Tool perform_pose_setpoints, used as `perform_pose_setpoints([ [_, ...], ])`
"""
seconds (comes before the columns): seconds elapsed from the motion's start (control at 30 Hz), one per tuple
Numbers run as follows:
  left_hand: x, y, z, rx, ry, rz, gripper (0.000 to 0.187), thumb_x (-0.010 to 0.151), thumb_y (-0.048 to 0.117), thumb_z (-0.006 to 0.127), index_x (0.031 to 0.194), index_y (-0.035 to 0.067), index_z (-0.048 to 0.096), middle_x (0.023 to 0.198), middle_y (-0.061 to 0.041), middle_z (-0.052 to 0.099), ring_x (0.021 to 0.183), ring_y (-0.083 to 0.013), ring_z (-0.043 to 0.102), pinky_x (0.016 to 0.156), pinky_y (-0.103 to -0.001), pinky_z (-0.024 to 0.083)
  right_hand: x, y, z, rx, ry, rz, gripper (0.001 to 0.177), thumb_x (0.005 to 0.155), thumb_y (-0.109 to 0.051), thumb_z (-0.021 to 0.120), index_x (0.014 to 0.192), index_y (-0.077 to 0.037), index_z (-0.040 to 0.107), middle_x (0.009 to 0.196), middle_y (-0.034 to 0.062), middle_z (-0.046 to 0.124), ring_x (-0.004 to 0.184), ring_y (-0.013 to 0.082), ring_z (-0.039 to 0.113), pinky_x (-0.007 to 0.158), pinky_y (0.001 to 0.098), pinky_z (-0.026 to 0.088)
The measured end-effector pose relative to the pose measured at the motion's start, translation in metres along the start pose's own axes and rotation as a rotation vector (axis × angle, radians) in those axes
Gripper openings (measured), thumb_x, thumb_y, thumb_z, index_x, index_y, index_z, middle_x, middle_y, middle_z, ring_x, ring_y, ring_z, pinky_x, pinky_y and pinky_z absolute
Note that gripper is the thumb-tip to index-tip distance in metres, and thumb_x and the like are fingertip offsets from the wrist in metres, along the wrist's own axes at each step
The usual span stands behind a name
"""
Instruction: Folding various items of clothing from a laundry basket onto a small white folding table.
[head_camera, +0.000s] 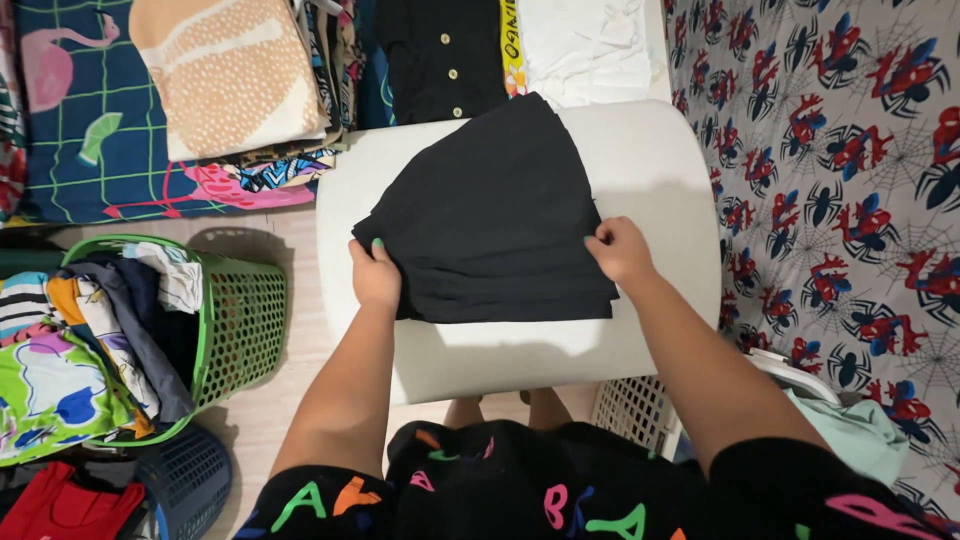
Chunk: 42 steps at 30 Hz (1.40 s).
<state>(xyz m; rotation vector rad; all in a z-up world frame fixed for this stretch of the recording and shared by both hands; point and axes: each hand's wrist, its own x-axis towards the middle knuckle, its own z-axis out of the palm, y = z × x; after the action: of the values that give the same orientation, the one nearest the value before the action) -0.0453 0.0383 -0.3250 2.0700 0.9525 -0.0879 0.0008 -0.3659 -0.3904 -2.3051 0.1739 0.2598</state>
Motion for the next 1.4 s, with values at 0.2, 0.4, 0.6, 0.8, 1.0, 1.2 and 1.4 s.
perform_pose_setpoints([
  [0.2,-0.012,-0.019,-0.007,0.132,0.038,-0.089,0.044,0.107,0.037,0.045,0.137,0.006,0.042,0.120,-0.024,0.069,0.109,-0.0441,0.065,0.094,-0.049,0.049,-0.044,-0.010,-0.012,-0.006,-0.013,-0.005,0.023,0.077,-0.017,0.075,0.076,-0.002,0.058,0.092,0.0157,0.057,0.084,0.0332,0.058,0.077,0.0437,0.049],
  [0.4,-0.045,-0.001,-0.029,0.080,-0.090,-0.046,0.112,0.076,0.043,0.082,0.156,0.006,0.012,0.138,-0.025,0.057,0.124,-0.0384,0.060,0.105,-0.041,0.046,-0.056,-0.024,-0.020,-0.360,-0.012,0.075,0.028,0.072,-0.021,0.080,0.088,-0.004,0.065,0.102,0.0192,0.060,0.098,0.0387,0.058,0.088,0.0465,0.051],
  [0.6,-0.060,-0.011,-0.025,-0.021,-0.121,0.192,0.132,0.070,0.021,0.091,0.161,0.004,-0.003,0.153,-0.028,0.043,0.139,-0.0378,0.049,0.115,-0.039,0.040,-0.028,-0.039,-0.004,-0.090,0.085,0.012,0.043,0.089,-0.032,0.075,0.123,-0.008,0.063,0.117,0.0199,0.059,0.110,0.0389,0.058,0.095,0.0486,0.049],
  [0.8,-0.049,-0.032,-0.020,-0.041,-0.125,0.193,0.130,0.075,0.020,0.088,0.162,0.005,-0.009,0.157,-0.028,0.036,0.142,-0.0383,0.043,0.117,-0.039,0.036,-0.029,-0.057,0.008,-0.298,-0.035,0.187,0.039,0.085,-0.025,0.077,0.119,-0.009,0.065,0.129,0.0195,0.056,0.121,0.0399,0.052,0.100,0.0488,0.048],
  [1.0,-0.033,-0.042,-0.020,-0.441,-0.187,-0.107,0.089,0.086,0.030,0.081,0.152,-0.004,0.031,0.140,-0.022,0.058,0.127,-0.0305,0.058,0.108,-0.036,0.045,-0.056,-0.104,0.058,-0.348,0.288,-0.524,0.068,0.080,-0.008,0.069,0.145,0.000,0.051,0.147,0.0246,0.050,0.143,0.0442,0.040,0.122,0.0558,0.032],
  [1.2,-0.039,-0.045,-0.028,-0.588,-0.357,-0.101,0.053,0.094,0.024,0.065,0.141,0.001,0.054,0.132,-0.013,0.067,0.117,-0.0227,0.062,0.101,-0.032,0.048,-0.057,-0.167,0.104,-0.341,-0.024,-0.539,0.066,0.092,-0.027,0.064,0.153,-0.011,0.045,0.160,0.0170,0.037,0.149,0.0444,0.028,0.121,0.0572,0.023],
  [1.4,-0.064,-0.019,-0.055,-0.549,-0.273,0.057,0.049,0.100,0.017,0.056,0.146,0.003,0.049,0.135,-0.012,0.066,0.121,-0.0216,0.062,0.104,-0.031,0.046,-0.063,-0.161,0.141,-0.298,-0.179,-0.573,0.060,0.101,-0.038,0.056,0.156,-0.018,0.040,0.163,0.0165,0.032,0.150,0.0429,0.025,0.120,0.0549,0.020],
])
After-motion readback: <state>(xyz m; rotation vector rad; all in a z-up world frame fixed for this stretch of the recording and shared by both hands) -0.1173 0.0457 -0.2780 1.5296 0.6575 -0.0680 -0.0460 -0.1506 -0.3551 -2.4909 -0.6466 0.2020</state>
